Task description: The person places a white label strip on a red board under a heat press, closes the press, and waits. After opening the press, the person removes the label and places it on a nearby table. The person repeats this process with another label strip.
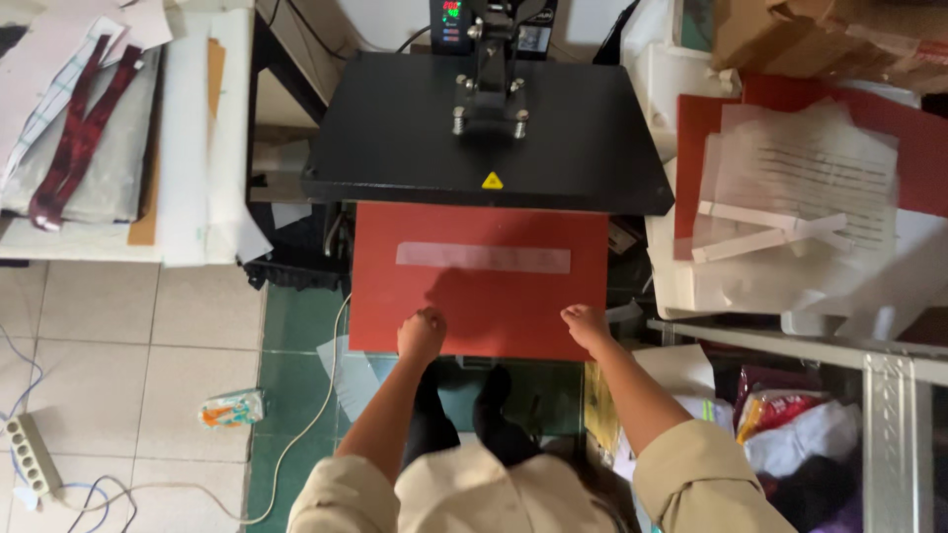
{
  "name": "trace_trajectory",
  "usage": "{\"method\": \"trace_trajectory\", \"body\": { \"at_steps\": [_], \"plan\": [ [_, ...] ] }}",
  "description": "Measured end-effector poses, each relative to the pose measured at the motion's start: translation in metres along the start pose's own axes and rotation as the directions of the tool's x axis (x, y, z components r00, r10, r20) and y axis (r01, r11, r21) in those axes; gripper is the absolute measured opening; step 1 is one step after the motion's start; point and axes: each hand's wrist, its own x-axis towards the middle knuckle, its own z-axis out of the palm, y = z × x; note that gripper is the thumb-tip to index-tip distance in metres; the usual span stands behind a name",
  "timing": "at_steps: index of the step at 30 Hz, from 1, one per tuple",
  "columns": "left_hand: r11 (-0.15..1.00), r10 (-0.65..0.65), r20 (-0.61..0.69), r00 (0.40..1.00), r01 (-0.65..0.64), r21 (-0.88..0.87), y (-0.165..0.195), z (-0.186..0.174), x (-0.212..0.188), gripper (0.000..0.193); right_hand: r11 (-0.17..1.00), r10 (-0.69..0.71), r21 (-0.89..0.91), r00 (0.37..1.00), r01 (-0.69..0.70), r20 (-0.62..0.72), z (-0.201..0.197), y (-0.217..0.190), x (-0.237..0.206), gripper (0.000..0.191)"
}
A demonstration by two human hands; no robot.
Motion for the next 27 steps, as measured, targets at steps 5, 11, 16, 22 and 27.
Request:
{"method": "trace_trajectory", "body": {
  "at_steps": [5, 11, 16, 22, 27],
  "plan": [
    [0.998, -0.062, -0.003, 0.998, 0.062, 0.011, -0.007, 0.023, 0.015, 0.022, 0.990, 0.019, -0.141, 1.000, -0.019, -0.001, -0.004, 0.005, 0.055, 0.034],
    [0.998, 0.018, -0.063, 0.998, -0.021, -0.053, -0.022, 0.053, 0.029, 0.020, 0.999, 0.038, 0.025, 0.976, -0.033, -0.215, 0.010, 0.005, 0.099, 0.033],
    [0.990, 0.058, -0.061, 0.996, -0.065, -0.125, -0.025, 0.070, 0.031, 0.017, 0.946, 0.317, 0.040, 0.898, -0.321, -0.304, 0.022, -0.001, 0.120, 0.035],
    [0.985, 0.103, -0.072, 0.992, -0.112, -0.132, -0.019, 0.079, 0.030, 0.014, 0.949, 0.230, 0.287, 0.905, -0.128, -0.357, 0.025, -0.006, 0.132, 0.021],
    [0.970, 0.127, -0.081, 0.989, -0.140, -0.197, -0.012, 0.079, 0.025, 0.014, 0.969, 0.207, 0.178, 0.955, -0.170, -0.211, 0.021, -0.007, 0.134, 0.032]
  ]
}}
